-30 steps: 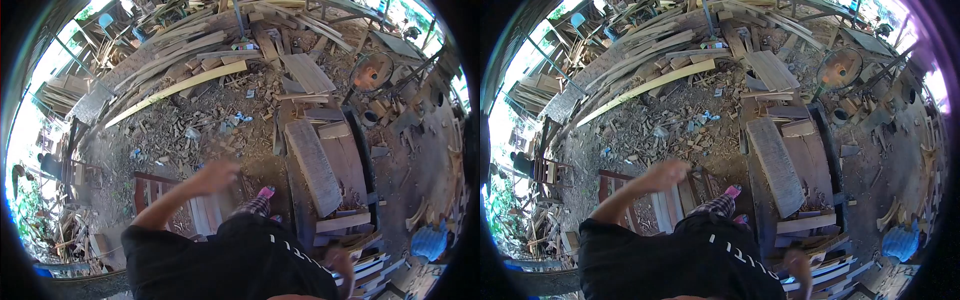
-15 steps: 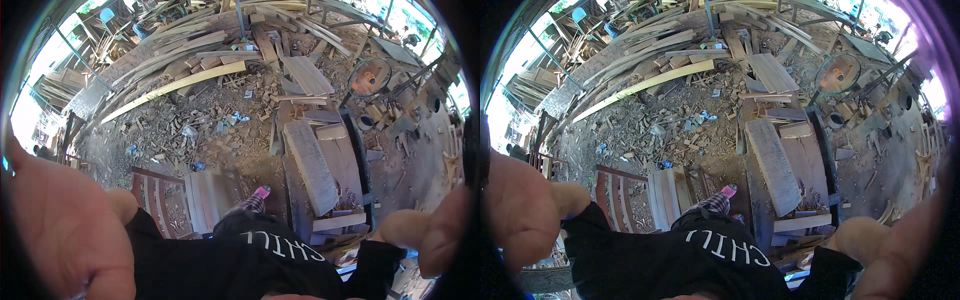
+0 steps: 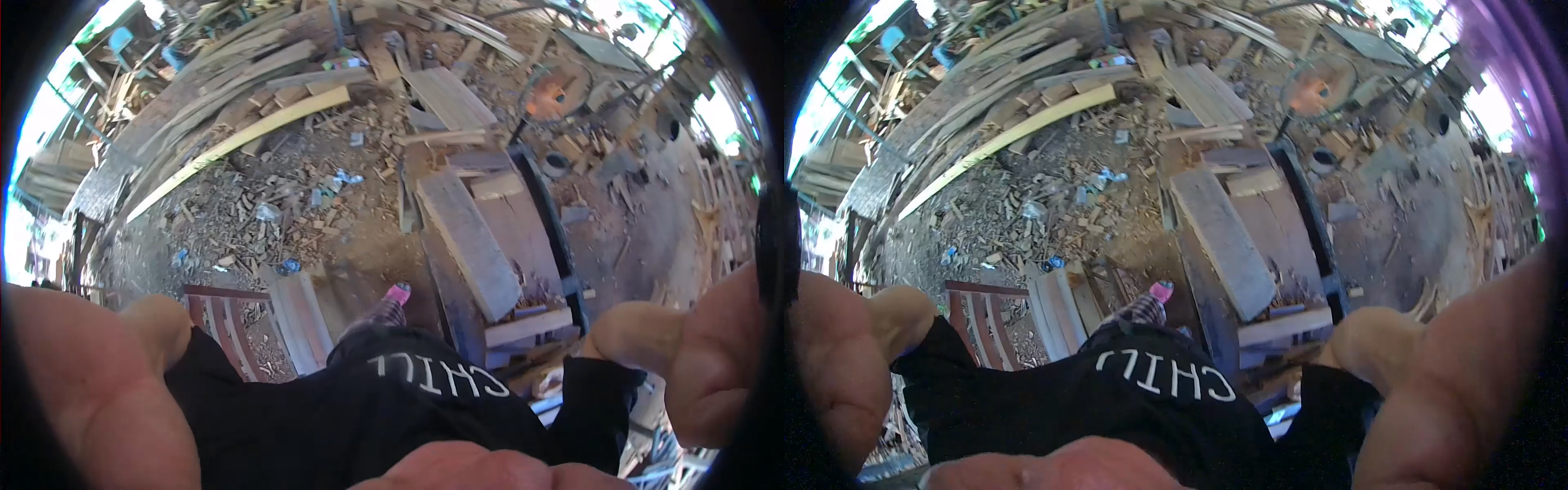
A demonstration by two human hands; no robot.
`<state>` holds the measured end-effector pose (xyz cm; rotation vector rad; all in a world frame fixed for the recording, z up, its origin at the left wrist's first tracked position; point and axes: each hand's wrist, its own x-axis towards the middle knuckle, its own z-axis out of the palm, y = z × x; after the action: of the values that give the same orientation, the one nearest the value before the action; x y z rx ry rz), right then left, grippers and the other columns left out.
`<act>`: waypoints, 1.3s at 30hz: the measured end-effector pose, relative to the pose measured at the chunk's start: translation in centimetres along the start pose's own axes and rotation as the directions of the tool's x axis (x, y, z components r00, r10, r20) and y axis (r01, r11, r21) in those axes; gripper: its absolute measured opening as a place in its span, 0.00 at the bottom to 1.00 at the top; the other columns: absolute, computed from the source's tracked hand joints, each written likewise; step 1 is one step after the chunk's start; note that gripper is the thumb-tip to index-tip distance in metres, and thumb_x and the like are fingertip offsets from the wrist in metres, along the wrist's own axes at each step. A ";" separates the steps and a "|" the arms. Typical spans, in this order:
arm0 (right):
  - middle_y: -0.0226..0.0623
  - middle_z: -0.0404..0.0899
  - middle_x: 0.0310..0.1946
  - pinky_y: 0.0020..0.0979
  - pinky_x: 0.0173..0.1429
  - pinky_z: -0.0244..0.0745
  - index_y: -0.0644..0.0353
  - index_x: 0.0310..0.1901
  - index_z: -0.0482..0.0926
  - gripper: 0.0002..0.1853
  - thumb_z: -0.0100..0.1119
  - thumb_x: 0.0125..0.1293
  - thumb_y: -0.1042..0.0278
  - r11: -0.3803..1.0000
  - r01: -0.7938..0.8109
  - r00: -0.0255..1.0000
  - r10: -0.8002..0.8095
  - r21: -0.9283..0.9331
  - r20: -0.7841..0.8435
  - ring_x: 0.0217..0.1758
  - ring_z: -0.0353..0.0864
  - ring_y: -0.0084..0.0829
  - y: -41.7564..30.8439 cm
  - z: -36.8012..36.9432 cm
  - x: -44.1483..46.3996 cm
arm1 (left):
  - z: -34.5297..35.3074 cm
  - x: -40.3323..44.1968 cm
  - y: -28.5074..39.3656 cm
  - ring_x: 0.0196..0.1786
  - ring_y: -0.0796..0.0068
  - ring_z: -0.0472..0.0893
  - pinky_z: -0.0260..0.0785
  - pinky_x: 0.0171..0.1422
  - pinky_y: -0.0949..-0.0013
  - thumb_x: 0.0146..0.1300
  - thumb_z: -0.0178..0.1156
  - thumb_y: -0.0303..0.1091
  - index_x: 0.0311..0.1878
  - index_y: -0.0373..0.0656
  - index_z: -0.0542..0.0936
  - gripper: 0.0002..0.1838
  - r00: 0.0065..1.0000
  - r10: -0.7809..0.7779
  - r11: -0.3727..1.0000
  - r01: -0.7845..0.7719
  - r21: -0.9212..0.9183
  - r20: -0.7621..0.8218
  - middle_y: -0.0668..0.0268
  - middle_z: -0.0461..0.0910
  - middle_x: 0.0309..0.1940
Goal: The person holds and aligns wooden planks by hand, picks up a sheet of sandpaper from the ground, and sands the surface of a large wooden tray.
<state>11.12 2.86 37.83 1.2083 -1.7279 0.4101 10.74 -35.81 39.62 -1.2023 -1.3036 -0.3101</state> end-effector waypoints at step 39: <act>0.45 0.81 0.48 0.33 0.53 0.73 0.63 0.54 0.77 0.16 0.55 0.67 0.66 0.191 -0.978 0.166 0.954 -0.080 0.248 0.50 0.79 0.34 -3.9 7.2 -24.1 | 9.6 -17.0 5.0 0.49 0.68 0.79 0.74 0.53 0.62 0.65 0.59 0.39 0.60 0.43 0.73 0.22 0.418 -0.871 0.448 0.892 0.069 0.257 0.58 0.76 0.53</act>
<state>12.17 8.98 13.09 -0.0803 -2.5981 1.1640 3.68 -33.31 20.92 -0.4758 -2.1303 -1.0172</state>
